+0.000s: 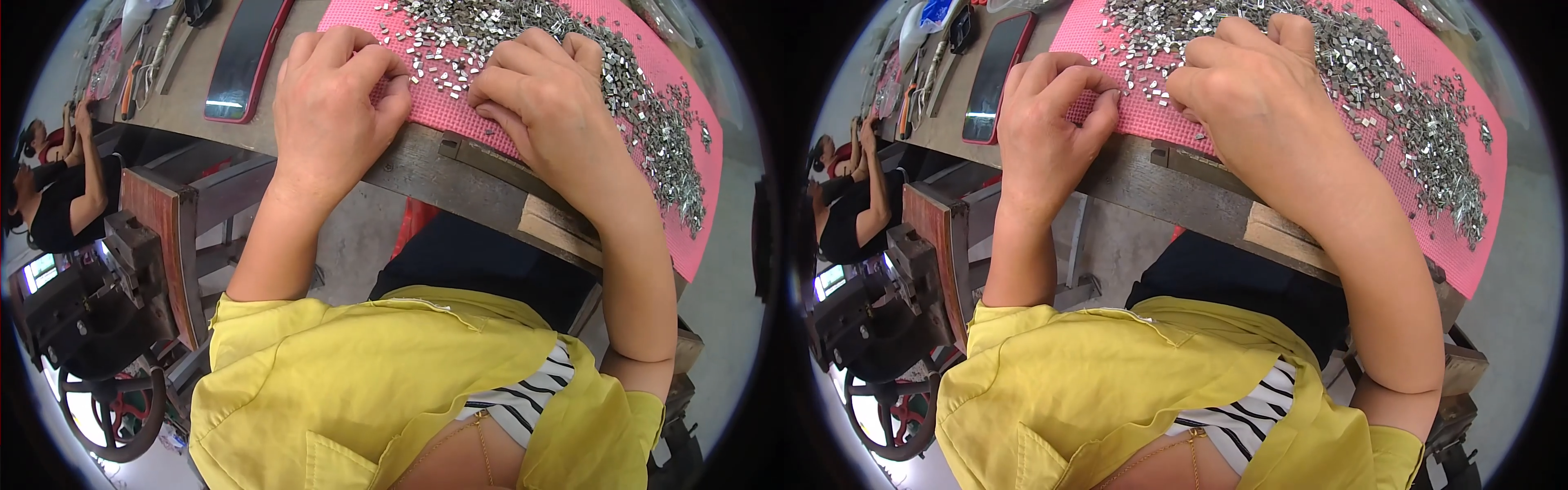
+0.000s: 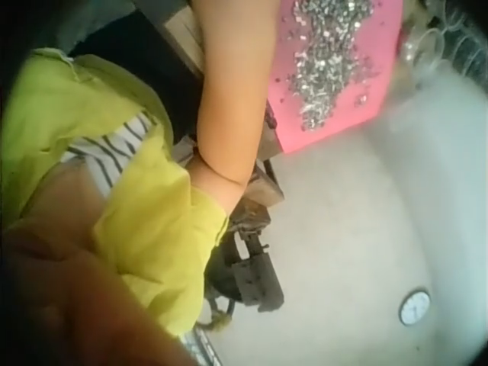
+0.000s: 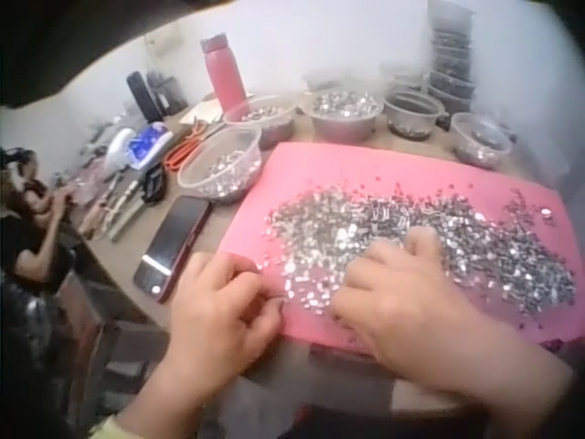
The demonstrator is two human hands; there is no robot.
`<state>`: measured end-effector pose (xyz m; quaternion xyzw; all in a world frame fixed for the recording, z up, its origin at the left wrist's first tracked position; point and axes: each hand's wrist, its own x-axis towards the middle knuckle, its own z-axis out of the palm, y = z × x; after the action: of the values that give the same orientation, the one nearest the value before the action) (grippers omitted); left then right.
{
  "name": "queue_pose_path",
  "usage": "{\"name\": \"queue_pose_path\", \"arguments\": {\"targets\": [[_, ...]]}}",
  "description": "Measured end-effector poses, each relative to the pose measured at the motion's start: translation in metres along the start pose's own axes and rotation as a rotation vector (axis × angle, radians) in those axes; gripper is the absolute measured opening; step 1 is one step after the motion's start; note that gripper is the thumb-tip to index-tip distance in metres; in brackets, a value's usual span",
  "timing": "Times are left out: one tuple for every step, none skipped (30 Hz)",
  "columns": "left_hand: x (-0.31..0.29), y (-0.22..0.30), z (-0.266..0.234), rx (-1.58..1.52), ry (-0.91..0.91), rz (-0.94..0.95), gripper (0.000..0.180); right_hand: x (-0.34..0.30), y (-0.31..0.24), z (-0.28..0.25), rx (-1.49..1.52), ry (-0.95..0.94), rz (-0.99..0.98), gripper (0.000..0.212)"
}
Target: Assembling small metal components by placing them into a precision jig on a workbench.
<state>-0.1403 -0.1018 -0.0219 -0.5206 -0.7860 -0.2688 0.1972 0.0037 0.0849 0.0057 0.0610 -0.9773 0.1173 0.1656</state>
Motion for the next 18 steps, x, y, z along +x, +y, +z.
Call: {"name": "queue_pose_path", "arguments": {"targets": [[0.0,0.0,0.0,0.002,-0.001,0.003,0.008,-0.001,-0.001,-0.001,0.001,0.003,0.001,0.005],[-0.001,0.0,-0.001,0.001,-0.011,-0.007,0.008,-0.002,-0.003,-0.002,-0.021,-0.008,0.0,0.006],[-0.001,0.001,-0.001,-0.001,-0.022,-0.015,0.009,-0.003,-0.005,-0.003,-0.044,-0.018,0.0,0.007],[-0.001,0.001,0.0,-0.005,-0.024,-0.007,0.009,-0.004,-0.006,-0.002,-0.046,-0.014,0.008,0.007],[-0.001,0.001,0.001,0.007,-0.031,-0.004,0.01,-0.006,-0.007,-0.001,-0.052,0.006,0.008,0.009],[-0.001,0.001,0.002,0.016,-0.038,0.0,0.011,-0.009,-0.009,0.0,-0.059,0.026,0.01,0.011],[-0.001,0.001,0.002,0.001,-0.042,0.014,0.011,-0.008,-0.011,-0.005,-0.125,-0.009,0.012,0.014],[-0.001,0.0,0.003,-0.004,-0.047,0.023,0.012,-0.01,-0.013,-0.009,-0.134,-0.011,0.034,0.014],[-0.001,0.0,0.002,-0.013,-0.054,0.033,0.012,-0.012,-0.014,-0.013,-0.092,0.022,0.087,0.013],[-0.002,0.002,0.0,-0.076,-0.051,0.051,0.01,-0.018,-0.015,-0.018,-0.053,0.048,0.142,0.012],[-0.002,0.007,-0.004,-0.111,-0.066,0.017,0.009,-0.024,-0.017,-0.027,-0.065,0.068,0.184,0.011],[-0.004,0.01,-0.005,-0.17,-0.061,0.007,0.008,-0.035,-0.016,-0.033,-0.082,0.055,0.211,0.011],[-0.005,0.014,-0.003,-0.229,-0.054,-0.003,0.008,-0.05,-0.013,-0.039,-0.054,0.12,0.262,0.011],[-0.005,0.019,-0.005,-0.268,-0.083,-0.027,0.007,-0.063,-0.01,-0.045,-0.02,0.189,0.303,0.012],[-0.005,0.028,-0.005,-0.32,-0.099,-0.03,0.007,-0.081,-0.005,-0.056,0.019,0.105,0.362,0.013],[-0.004,0.035,-0.002,-0.372,-0.117,-0.027,0.007,-0.098,-0.004,-0.061,0.006,0.1,0.382,0.013],[-0.002,0.043,-0.001,-0.438,-0.136,0.005,0.007,-0.114,-0.005,-0.062,0.108,0.169,0.459,0.011],[0.002,0.055,-0.001,-0.444,-0.153,0.064,0.008,-0.13,-0.006,-0.062,0.211,0.24,0.532,0.01]]}}
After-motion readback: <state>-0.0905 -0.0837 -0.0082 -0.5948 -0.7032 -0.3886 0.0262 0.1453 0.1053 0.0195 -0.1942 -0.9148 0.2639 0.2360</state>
